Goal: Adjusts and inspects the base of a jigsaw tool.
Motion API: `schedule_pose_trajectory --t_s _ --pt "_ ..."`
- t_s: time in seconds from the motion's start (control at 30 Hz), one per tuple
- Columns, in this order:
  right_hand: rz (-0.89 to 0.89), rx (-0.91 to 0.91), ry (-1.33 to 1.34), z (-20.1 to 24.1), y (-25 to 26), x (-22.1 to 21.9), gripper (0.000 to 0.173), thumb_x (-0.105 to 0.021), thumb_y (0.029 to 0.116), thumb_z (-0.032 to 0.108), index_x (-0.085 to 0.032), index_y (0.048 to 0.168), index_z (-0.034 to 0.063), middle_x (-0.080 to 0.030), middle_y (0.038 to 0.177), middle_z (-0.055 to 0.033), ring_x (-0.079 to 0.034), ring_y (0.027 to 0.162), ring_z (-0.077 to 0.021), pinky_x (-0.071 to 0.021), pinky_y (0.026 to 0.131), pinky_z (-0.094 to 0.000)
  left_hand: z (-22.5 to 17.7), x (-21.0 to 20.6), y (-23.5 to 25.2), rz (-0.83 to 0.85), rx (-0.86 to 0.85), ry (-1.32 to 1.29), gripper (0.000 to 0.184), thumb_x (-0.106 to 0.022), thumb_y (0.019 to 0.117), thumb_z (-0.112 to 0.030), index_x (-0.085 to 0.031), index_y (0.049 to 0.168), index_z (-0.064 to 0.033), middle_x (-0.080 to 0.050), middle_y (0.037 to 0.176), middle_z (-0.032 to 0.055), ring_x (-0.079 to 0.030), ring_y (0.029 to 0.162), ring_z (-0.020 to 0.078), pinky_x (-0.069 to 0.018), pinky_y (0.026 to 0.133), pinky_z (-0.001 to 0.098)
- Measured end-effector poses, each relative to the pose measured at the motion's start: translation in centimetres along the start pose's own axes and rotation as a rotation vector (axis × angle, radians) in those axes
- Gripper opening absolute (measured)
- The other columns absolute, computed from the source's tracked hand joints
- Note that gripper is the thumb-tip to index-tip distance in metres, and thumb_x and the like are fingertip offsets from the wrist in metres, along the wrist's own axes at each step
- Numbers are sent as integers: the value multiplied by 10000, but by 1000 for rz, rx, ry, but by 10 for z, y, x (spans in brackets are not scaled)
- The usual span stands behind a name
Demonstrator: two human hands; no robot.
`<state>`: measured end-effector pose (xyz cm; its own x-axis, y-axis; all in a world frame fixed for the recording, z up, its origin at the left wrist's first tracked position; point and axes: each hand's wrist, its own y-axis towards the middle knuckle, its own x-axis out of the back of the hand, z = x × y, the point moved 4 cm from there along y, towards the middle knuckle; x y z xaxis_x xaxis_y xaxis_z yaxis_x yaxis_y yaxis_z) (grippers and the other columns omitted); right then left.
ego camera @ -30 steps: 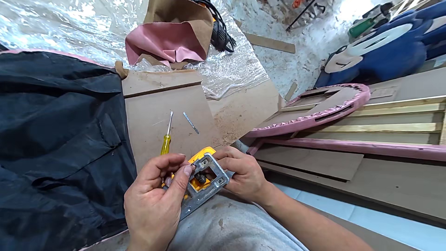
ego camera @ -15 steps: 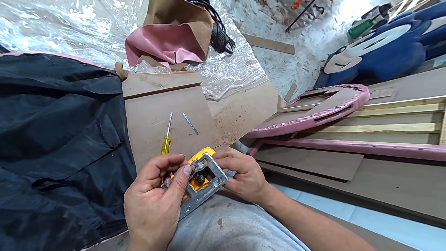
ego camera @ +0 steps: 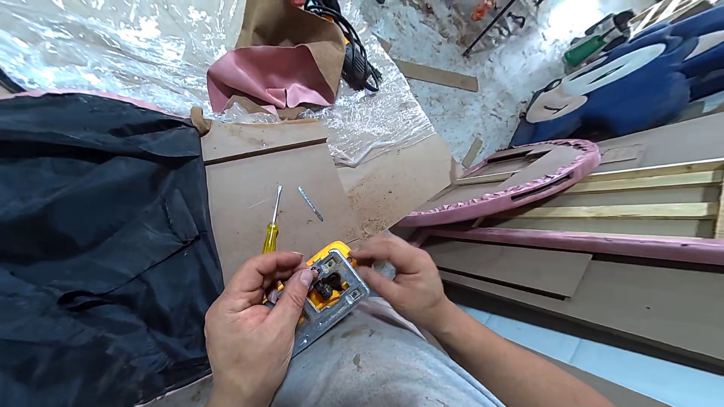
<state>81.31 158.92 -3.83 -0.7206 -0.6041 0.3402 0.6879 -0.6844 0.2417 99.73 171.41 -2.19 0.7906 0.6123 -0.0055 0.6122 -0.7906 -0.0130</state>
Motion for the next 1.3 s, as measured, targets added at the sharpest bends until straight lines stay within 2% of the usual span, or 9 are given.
schedule_pose_trajectory --t_s 0.13,0.3,0.43,0.67,0.77,0.83,0.87,1.07,1.3 --pt "-73 -5 -68 34 19 11 110 -703 941 92 -749 1029 44 -713 992 -21 -682 917 -128 -613 796 -295 -1 -1 -1 7 -12 -2 226 -787 890 -134 -732 1108 -107 -757 956 63 -738 813 187 -646 710 300" --pt "126 -34 -319 61 39 -9 85 -728 923 245 -794 950 197 -688 933 103 -630 946 -56 -541 856 -316 -1 -2 -1 -1 -19 1 214 -789 890 -146 -735 1093 -104 -758 936 58 -735 789 186 -645 688 299" --pt "175 -54 -382 56 39 -18 67 -752 907 278 -775 893 216 -676 896 116 -628 938 -42 -520 916 -322 0 -1 -2 -6 -23 -2 203 -788 889 -146 -737 1083 -110 -758 930 56 -735 777 183 -642 675 295" --pt "181 -27 -362 56 37 -15 53 -730 890 208 -752 844 195 -654 851 104 -615 879 -45 -517 837 -299 0 -5 -6 27 -55 32 192 -781 894 -155 -740 1079 -125 -761 935 25 -734 772 167 -645 680 291" --pt "66 -93 -222 53 33 10 42 -722 907 163 -748 882 141 -682 893 57 -651 824 -57 -583 709 -245 4 -2 -5 18 -87 126 252 -757 917 -237 -716 1156 -168 -737 1095 -4 -702 941 181 -613 784 331" --pt "-49 -214 -116 36 25 31 38 -738 908 159 -744 888 127 -693 902 24 -649 781 -87 -566 648 -246 7 2 -3 38 -54 248 252 -702 947 -287 -723 1183 -202 -690 1246 -42 -662 1149 166 -599 935 367" --pt "-82 -282 -65 25 19 37 45 -750 901 166 -747 878 127 -686 888 11 -630 750 -103 -542 618 -250 7 3 -2 59 -23 301 239 -670 957 -287 -725 1179 -219 -679 1260 -66 -657 1164 138 -606 937 350" --pt "27 -422 48 0 -11 5 73 -744 908 200 -761 885 133 -678 869 4 -632 760 -114 -550 633 -269 5 0 4 183 82 406 230 -574 996 -293 -738 1155 -266 -713 1144 -141 -699 938 32 -619 751 251" --pt "57 -313 57 -3 -7 -9 27 -747 890 131 -764 884 111 -690 881 5 -650 812 -102 -567 685 -249 5 1 4 200 72 438 226 -553 1003 -293 -748 1115 -272 -724 1061 -148 -691 827 11 -594 656 218"
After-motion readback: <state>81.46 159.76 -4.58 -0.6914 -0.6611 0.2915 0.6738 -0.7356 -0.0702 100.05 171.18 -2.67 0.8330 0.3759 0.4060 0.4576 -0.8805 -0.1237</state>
